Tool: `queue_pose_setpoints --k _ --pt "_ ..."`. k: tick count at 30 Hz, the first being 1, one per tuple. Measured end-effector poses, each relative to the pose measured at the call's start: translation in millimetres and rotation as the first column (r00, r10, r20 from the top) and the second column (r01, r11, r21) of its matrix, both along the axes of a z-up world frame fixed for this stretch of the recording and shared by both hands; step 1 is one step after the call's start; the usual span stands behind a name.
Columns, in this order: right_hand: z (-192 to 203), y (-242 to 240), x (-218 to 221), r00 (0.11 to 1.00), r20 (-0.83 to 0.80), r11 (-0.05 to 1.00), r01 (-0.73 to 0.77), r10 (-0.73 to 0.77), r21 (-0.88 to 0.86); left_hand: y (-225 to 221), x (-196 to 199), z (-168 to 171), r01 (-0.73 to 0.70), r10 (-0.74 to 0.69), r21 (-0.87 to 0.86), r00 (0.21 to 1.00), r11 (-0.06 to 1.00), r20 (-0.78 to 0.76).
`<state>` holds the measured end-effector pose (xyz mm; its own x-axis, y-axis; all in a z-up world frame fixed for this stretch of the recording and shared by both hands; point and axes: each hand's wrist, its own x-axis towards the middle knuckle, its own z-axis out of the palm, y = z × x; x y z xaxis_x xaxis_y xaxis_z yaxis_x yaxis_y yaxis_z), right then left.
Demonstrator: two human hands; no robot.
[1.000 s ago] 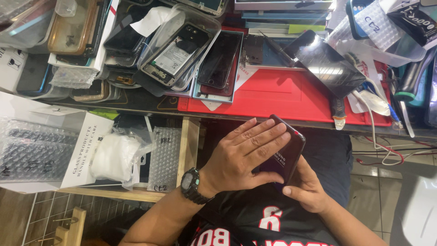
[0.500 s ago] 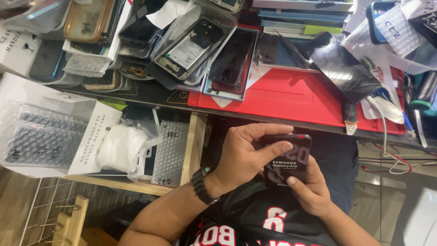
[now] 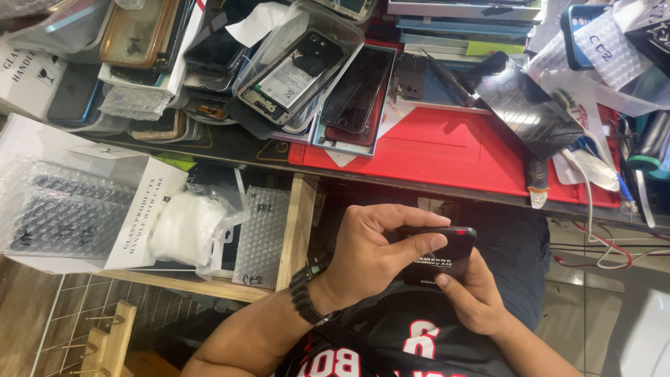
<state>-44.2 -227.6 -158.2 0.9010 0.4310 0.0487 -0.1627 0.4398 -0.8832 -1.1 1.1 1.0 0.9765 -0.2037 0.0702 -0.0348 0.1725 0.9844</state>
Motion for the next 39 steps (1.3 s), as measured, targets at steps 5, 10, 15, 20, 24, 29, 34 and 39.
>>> queue_pose_setpoints --k 5,10,15,20,24,29,34,39 --pt "20.0 3.5 7.6 0.998 -0.012 0.998 -0.057 0.056 -0.040 3.4 11.4 -1.5 0.046 -0.049 -0.048 0.997 0.998 -0.057" --pt "35.5 9.3 13.3 0.998 -0.043 0.983 -0.058 0.051 -0.176 11.2 18.8 -15.9 0.040 -0.051 0.143 0.996 0.989 0.074" --pt "34.3 2.3 19.8 0.981 0.025 0.895 0.184 -0.190 -0.407 27.3 22.8 -30.8 -0.079 0.078 -0.078 0.997 0.994 -0.022" --pt "28.9 -4.0 16.1 0.928 0.038 0.840 0.352 -0.371 -0.413 44.3 17.7 -31.8 0.006 -0.022 -0.153 0.995 0.988 -0.100" --pt "30.9 -3.5 13.4 0.941 0.124 0.816 0.335 -0.314 -0.472 45.3 8.6 -32.7 0.029 -0.019 0.078 0.992 0.997 -0.123" --pt "39.2 -0.3 15.8 0.957 0.063 0.908 0.289 -0.284 -0.304 46.7 5.6 -40.9 0.007 0.011 0.125 0.989 0.992 -0.145" --pt "42.3 1.4 16.6 0.959 0.046 0.916 0.282 -0.281 -0.285 48.1 2.9 -46.9 0.010 0.007 0.119 0.990 0.993 -0.141" --pt "38.9 -1.2 15.7 0.962 0.064 0.911 0.272 -0.266 -0.311 46.5 3.0 -48.0 -0.012 0.027 0.098 0.987 0.995 -0.159"
